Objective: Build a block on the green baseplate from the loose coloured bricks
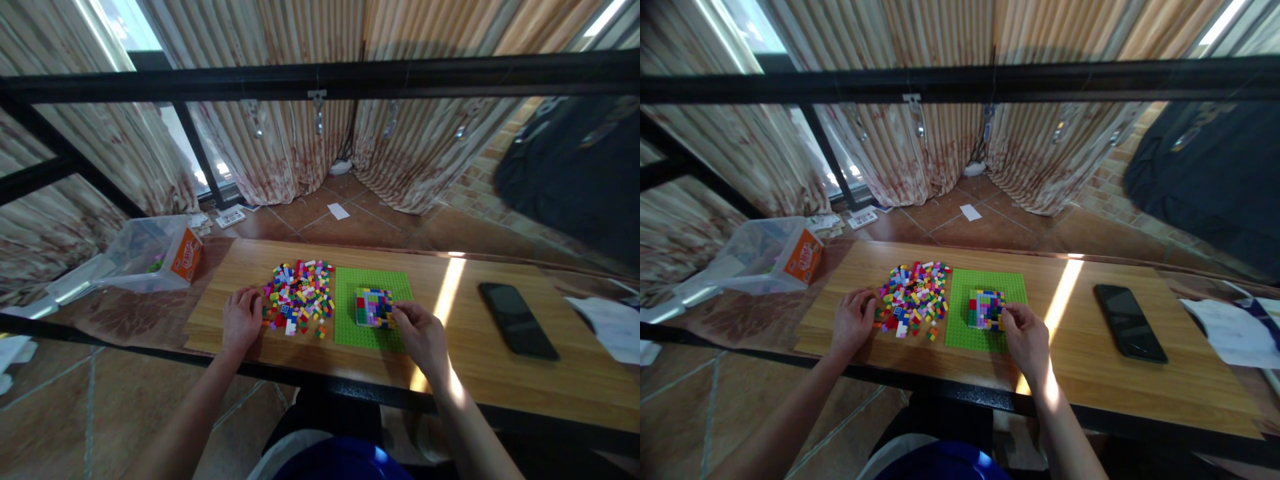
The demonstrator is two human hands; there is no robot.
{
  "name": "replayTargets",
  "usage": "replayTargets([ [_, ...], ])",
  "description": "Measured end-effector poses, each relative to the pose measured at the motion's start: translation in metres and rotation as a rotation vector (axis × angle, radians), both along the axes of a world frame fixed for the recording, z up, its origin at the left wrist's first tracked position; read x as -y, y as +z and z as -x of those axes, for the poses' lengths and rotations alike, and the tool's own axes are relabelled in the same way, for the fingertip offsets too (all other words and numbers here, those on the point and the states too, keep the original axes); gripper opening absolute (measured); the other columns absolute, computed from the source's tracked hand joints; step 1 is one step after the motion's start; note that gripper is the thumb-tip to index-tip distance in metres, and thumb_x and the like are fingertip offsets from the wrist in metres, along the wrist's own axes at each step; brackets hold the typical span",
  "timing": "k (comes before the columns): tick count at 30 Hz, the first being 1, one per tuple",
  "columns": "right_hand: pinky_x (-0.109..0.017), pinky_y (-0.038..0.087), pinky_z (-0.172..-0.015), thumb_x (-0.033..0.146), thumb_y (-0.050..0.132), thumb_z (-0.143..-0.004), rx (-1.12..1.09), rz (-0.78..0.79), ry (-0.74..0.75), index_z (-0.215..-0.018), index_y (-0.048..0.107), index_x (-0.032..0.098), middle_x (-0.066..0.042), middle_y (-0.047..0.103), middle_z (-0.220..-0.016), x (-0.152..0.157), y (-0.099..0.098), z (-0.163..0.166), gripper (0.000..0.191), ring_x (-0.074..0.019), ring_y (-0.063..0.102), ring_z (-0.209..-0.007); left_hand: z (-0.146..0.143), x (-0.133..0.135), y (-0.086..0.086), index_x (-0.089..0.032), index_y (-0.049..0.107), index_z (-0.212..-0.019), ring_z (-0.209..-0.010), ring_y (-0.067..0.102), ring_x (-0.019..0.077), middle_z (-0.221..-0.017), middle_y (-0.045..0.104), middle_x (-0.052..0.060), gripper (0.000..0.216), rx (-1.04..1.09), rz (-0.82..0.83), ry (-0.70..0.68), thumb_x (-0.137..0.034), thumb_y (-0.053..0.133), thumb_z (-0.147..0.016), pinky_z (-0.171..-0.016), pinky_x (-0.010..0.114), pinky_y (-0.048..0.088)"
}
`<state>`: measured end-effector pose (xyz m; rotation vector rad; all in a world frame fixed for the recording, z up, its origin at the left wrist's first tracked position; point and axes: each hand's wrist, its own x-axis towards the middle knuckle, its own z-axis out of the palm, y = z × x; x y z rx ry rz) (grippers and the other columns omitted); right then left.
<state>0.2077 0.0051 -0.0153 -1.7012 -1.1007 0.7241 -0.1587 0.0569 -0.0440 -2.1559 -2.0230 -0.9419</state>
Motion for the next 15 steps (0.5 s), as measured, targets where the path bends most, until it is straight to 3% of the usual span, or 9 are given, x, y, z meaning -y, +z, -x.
replayTargets([
  [15, -0.023, 0.039, -0.046, 0.040, 0.074, -0.068, -0.287, -0.018, -0.092, -0.080, 0.072, 0.016, 0.000, 0.063, -0.060, 0.0055, 0.0011, -0.0006, 0.027, -0.0109, 0.050, -0.052, -0.0001, 0.0001, 0.0004, -0.018, 0.064, -0.098, -0.100, 0.059, 0.0279, -0.104, 0.066, 0.012, 0.030, 0.004, 0.015, 0.012, -0.037, 0.041, -0.092, -0.091, 0.043, 0.047],
])
